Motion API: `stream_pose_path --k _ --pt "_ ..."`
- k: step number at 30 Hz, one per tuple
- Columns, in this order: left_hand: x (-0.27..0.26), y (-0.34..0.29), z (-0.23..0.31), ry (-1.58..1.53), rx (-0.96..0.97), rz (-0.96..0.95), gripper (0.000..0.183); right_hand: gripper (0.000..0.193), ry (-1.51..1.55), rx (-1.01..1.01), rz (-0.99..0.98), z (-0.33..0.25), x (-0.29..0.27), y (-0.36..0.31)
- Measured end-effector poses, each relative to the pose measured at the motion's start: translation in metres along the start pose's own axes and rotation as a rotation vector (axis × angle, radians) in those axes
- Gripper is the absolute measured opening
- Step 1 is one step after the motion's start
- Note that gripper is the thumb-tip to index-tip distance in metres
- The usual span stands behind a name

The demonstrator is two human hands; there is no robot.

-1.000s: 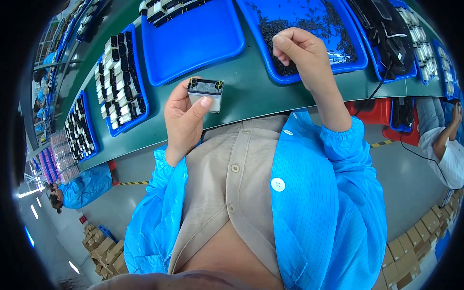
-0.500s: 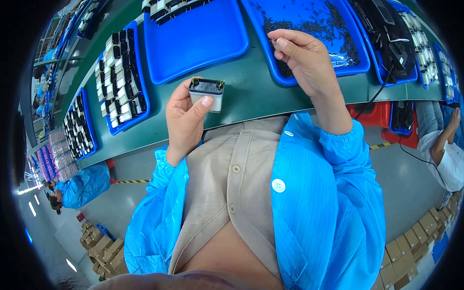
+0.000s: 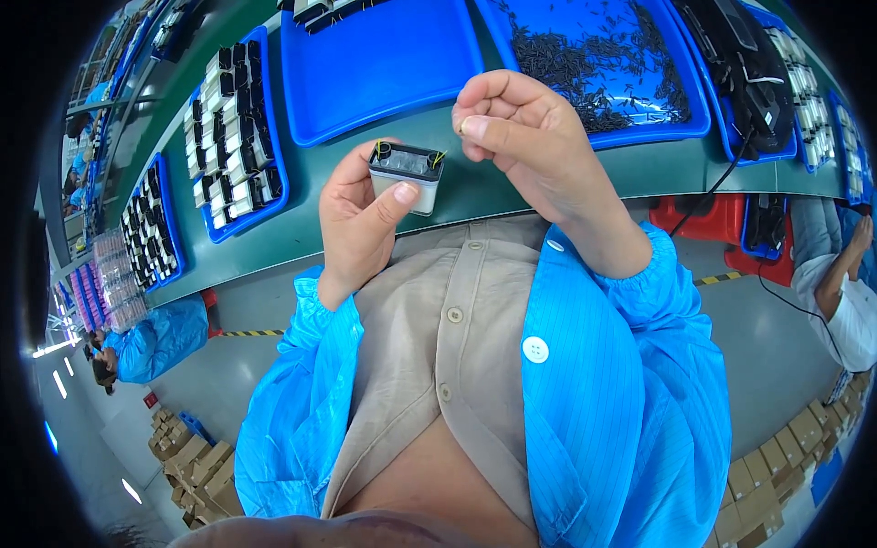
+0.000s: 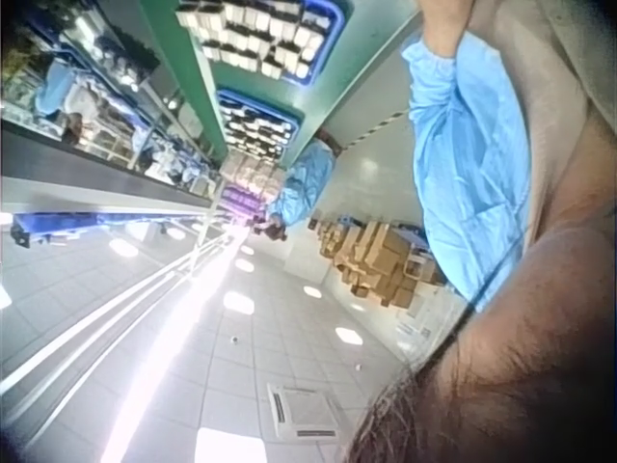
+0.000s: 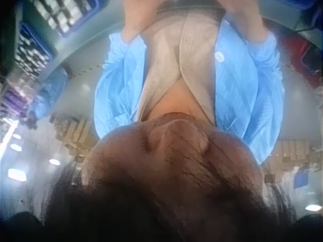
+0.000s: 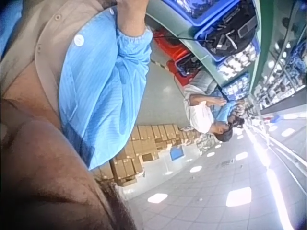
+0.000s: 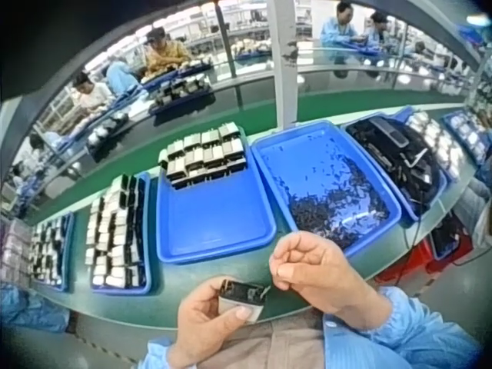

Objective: The person assembles small electronic components by hand, wrapping a wire around them at a factory workbench.

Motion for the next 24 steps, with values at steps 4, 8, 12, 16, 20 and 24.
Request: stream_pose_path --k 4,8,12,16,20,24 --pt "0.0 -0.002 0.001 -0.009 0.004 -0.005 0.034 0.02 -0.033 0.002 -0.009 0.0 0.007 -0.002" --pt "-0.001 -0.003 0.0 -0.037 -0.007 0.001 0.035 0.019 -0.076 -0.01 -0.004 0.001 0.009 -0.004" --pt "0.0 -0.004 0.0 -0.029 0.0 0.013 0.035 0.017 -0.145 -0.011 0.018 0.0 0.015 -0.006" --pt "0.001 -0.004 0.0 -0.028 -0.006 0.015 0.035 0.017 -0.166 -0.018 0.015 0.0 0.016 -0.007" --pt "0.0 -0.005 -0.002 -0.038 -0.007 0.017 0.035 0.016 -0.178 -0.022 0.018 0.001 0.017 -0.007" --pt "0.001 -0.005 -0.001 -0.041 -0.009 0.019 0.035 0.016 -0.176 -0.017 0.008 0.0 0.017 -0.008"
Point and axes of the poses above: each hand's wrist, its own y-axis towards the middle knuckle, its own x-axis out of the palm, z = x × y, the point moved 1 cm from there along y, towards the middle knuckle
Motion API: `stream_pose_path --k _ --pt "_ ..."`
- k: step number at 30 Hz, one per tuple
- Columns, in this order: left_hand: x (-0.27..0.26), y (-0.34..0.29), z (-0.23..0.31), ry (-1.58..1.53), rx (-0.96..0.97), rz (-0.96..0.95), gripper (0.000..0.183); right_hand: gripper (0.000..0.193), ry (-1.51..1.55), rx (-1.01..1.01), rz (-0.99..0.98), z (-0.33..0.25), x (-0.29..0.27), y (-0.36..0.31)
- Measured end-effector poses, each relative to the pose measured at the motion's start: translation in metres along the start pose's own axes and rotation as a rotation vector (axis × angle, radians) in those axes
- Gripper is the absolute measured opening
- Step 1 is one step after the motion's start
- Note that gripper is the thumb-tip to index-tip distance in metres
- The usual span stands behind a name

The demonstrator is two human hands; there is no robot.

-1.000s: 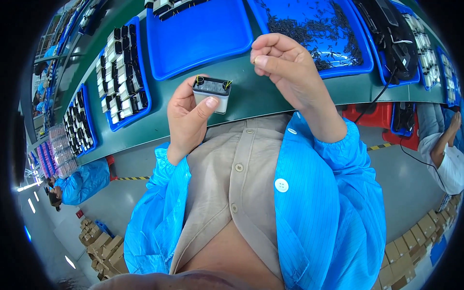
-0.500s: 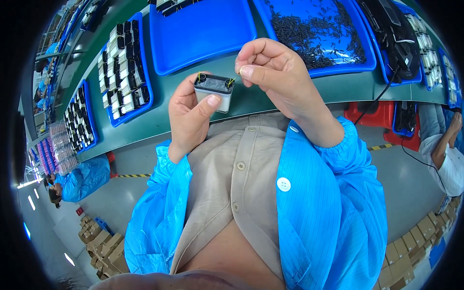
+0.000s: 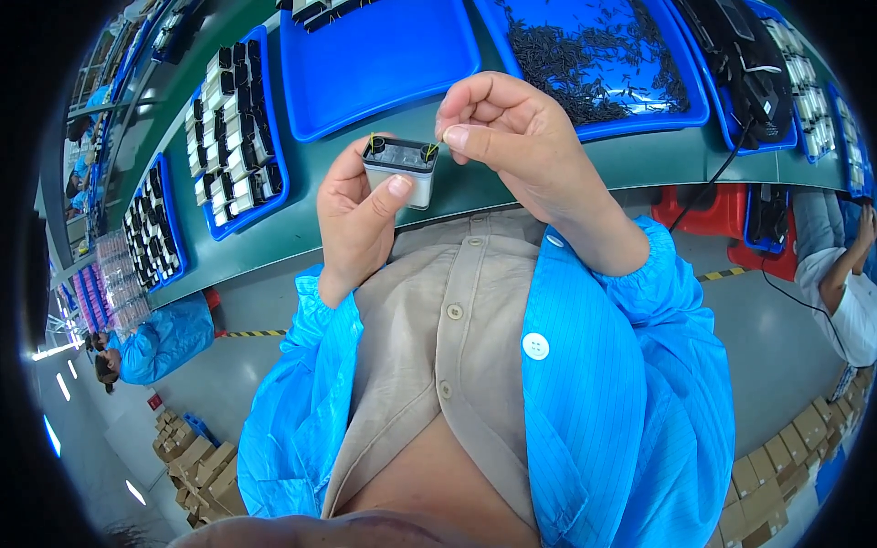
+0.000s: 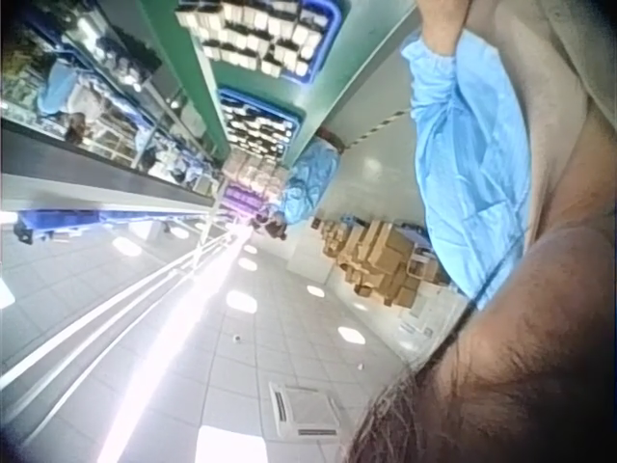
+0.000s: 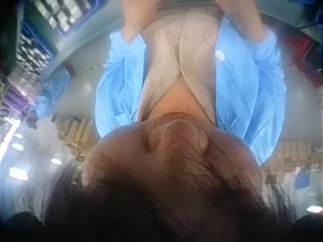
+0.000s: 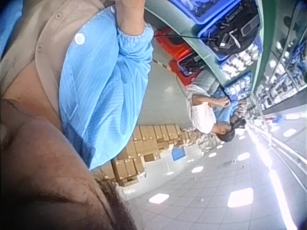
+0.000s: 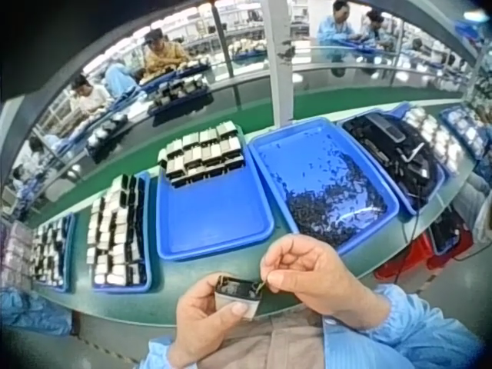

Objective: The person assembles small electronic components by hand, wrapping a wire around them at a factory workbench.

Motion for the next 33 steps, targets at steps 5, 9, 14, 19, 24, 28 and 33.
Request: stream_pose_path --k 5,9,14,19,24,28,33 --pt "0.0 0.0 -0.001 0.008 0.012 -0.004 0.035 0.016 0.012 -0.004 0.006 0.001 -0.002 0.0" --pt "0.0 0.0 -0.001 0.013 0.009 -0.006 0.035 0.016 0.015 0.004 0.0 0.001 -0.001 -0.001" --pt "0.001 -0.001 -0.001 0.02 0.008 0.003 0.035 0.017 0.051 -0.022 -0.011 0.003 -0.002 -0.001" --pt "0.0 0.0 -0.002 0.022 0.022 -0.002 0.035 0.017 0.049 -0.023 -0.013 0.003 -0.002 -0.002" --pt "0.0 0.0 -0.002 0.016 0.019 -0.002 0.034 0.016 -0.137 -0.06 0.023 0.002 0.0 -0.004" --pt "-0.001 0.002 -0.005 0.028 0.026 -0.003 0.034 0.014 -0.217 -0.188 0.021 0.003 0.006 -0.006" --pt "-0.002 0.002 -0.005 0.067 0.038 0.01 0.037 0.015 -0.718 -0.399 -0.141 -0.004 -0.008 -0.004"
Point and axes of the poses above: each hand's wrist, its own y-axis towards the middle knuckle, its own x-axis out of the palm, z = x × y, the point moved 1 cm from there along y, towards the middle knuckle
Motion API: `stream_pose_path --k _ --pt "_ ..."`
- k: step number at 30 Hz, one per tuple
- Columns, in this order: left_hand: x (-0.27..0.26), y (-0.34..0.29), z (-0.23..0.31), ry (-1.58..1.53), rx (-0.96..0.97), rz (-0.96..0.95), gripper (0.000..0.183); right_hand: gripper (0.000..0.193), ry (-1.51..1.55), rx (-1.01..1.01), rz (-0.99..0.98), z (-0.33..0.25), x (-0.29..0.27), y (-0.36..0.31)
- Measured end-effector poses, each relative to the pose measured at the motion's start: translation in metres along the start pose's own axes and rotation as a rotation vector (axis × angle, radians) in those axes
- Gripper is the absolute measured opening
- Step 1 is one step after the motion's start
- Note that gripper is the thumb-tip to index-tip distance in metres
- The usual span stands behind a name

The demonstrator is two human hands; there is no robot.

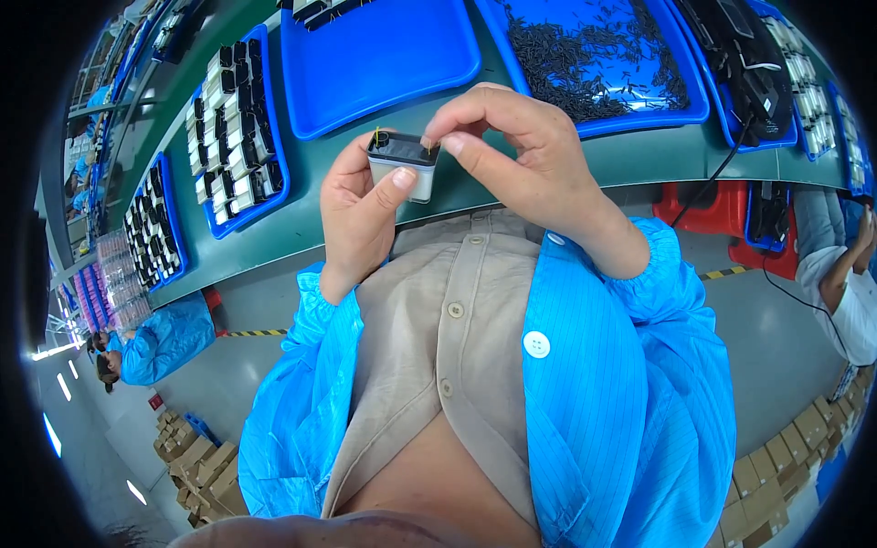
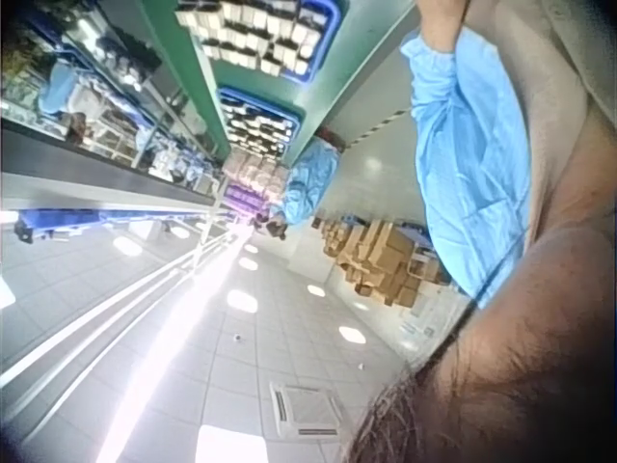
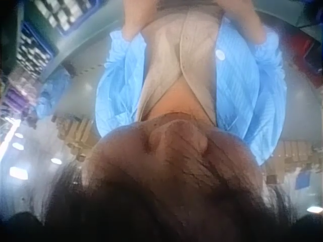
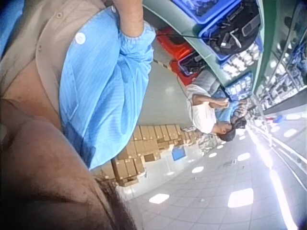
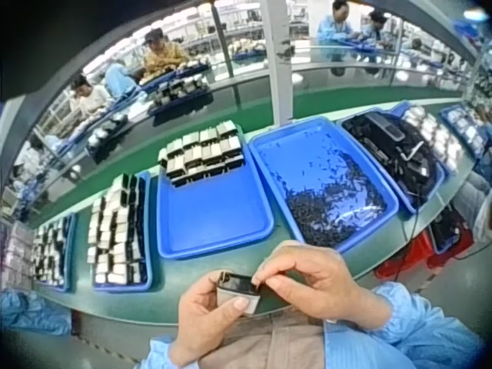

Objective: The person assembles small electronic components by hand, wrapping a wire around them at a factory workbench.

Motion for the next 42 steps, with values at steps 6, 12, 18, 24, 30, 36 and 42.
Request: stream_pose_path --k 6,12,18,24,30,36,42 --pt "0.001 -0.001 0.002 -0.042 -0.025 0.002 0.037 0.015 0.264 0.245 0.211 -0.012 0.004 0.004" --pt "0.0 0.0 0.001 -0.059 -0.029 -0.002 0.036 0.009 0.304 0.254 0.052 -0.004 0.002 0.002" --pt "-0.001 -0.002 0.0 0.01 0.014 0.005 0.036 0.006 -0.023 0.144 -0.027 -0.014 -0.001 0.008" --pt "-0.003 -0.003 0.002 0.015 -0.024 -0.006 0.032 0.007 -0.134 0.058 -0.047 -0.016 -0.003 0.011" --pt "-0.001 -0.003 0.005 0.18 0.086 0.007 0.035 0.006 -0.135 0.098 -0.048 -0.016 -0.003 0.012" --pt "-0.006 0.0 0.002 0.694 0.474 0.071 0.034 0.006 -0.145 0.142 -0.06 -0.014 0.002 0.011" --pt "-0.01 0.004 0.007 0.886 0.725 -0.006 0.041 0.008 0.106 0.283 -0.05 -0.005 0.007 0.005"
Point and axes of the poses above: each hand's wrist, its own y-axis towards the middle knuckle, its own x-axis out of the palm, z = x × y, the point moved 1 cm from there along y, towards the middle knuckle
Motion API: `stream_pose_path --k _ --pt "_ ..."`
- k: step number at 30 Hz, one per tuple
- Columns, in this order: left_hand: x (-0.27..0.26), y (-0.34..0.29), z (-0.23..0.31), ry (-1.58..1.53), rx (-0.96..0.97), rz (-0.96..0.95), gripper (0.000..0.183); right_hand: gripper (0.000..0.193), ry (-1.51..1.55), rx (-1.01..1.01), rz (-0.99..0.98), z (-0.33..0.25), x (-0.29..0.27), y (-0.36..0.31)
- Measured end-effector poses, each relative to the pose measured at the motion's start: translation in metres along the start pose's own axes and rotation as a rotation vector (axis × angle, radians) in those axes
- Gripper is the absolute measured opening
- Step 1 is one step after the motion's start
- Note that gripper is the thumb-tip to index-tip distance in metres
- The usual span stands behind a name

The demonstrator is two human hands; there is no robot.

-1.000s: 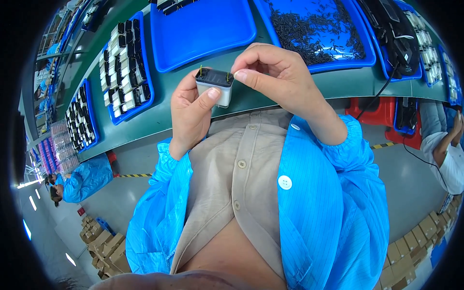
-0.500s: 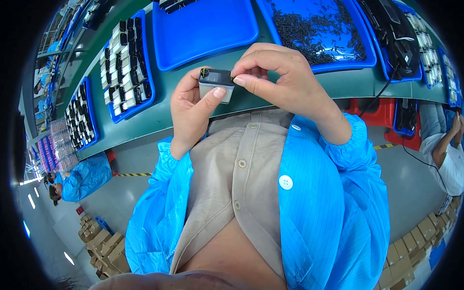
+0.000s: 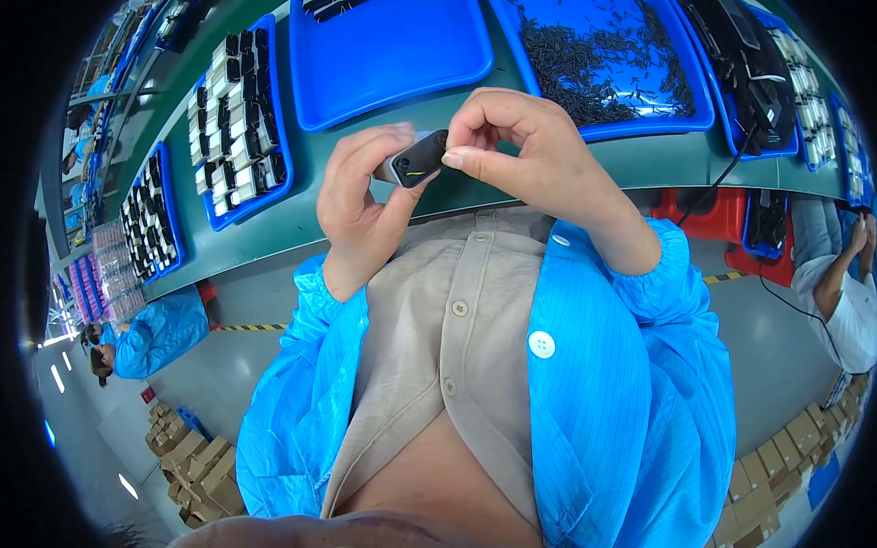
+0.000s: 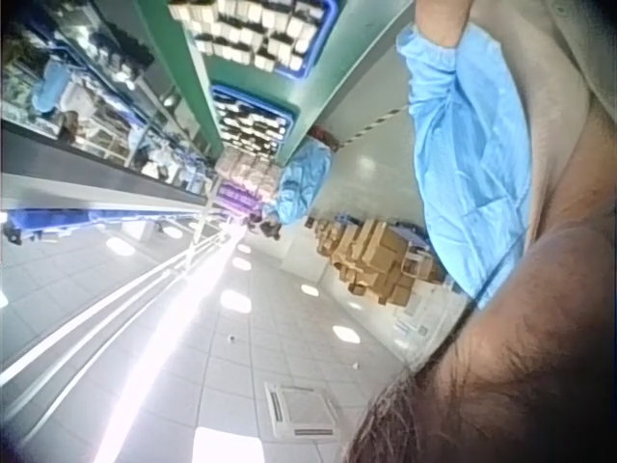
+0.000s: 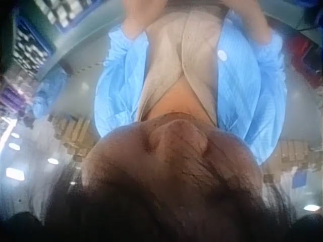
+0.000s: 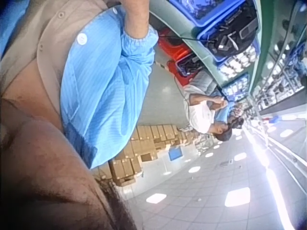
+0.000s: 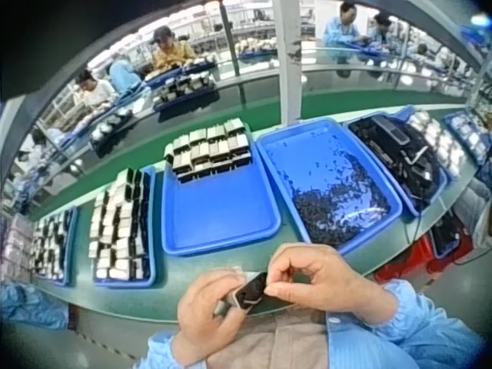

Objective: The person assembles small electronic components by hand, wrapping a wire around them at a factory workbench.

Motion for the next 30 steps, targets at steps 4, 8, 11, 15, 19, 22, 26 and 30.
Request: stream_pose_path --k 4,8,11,15,19,22,26,30 --pt "0.002 0.002 -0.003 -0.015 0.065 0.045 0.049 0.014 0.354 0.087 0.01 0.009 0.005 -0.001" --pt "0.003 0.003 -0.004 -0.042 0.126 0.048 0.048 0.019 0.441 0.22 -0.086 0.009 0.002 -0.002" --pt "0.004 0.002 -0.007 -0.051 0.138 0.015 0.047 0.018 0.525 0.234 -0.086 0.014 0.006 -0.003" --pt "0.007 -0.006 -0.007 -0.229 -0.178 -0.065 0.04 0.016 0.443 0.188 -0.076 0.017 -0.001 -0.007" --pt "0.009 -0.012 -0.002 -0.664 -0.547 -0.025 0.035 0.011 0.117 0.145 0.075 0.006 -0.034 -0.005" --pt "0.01 -0.012 -0.002 -0.78 -0.632 0.059 0.034 0.014 -0.644 0.035 0.294 0.019 -0.071 0.001" --pt "0.013 -0.011 -0.001 -0.837 -0.664 0.063 0.033 0.016 -1.028 0.059 0.162 0.037 -0.091 -0.003" --pt "0.019 -0.011 -0.001 -0.872 -0.682 0.055 0.033 0.013 -1.061 0.028 0.099 0.043 -0.09 -0.003"
Point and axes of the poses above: each hand's wrist, its own y-axis towards the middle knuckle, its own x-axis out of the palm, z = x × y, the point moved 1 cm from there along y, towards the middle knuckle
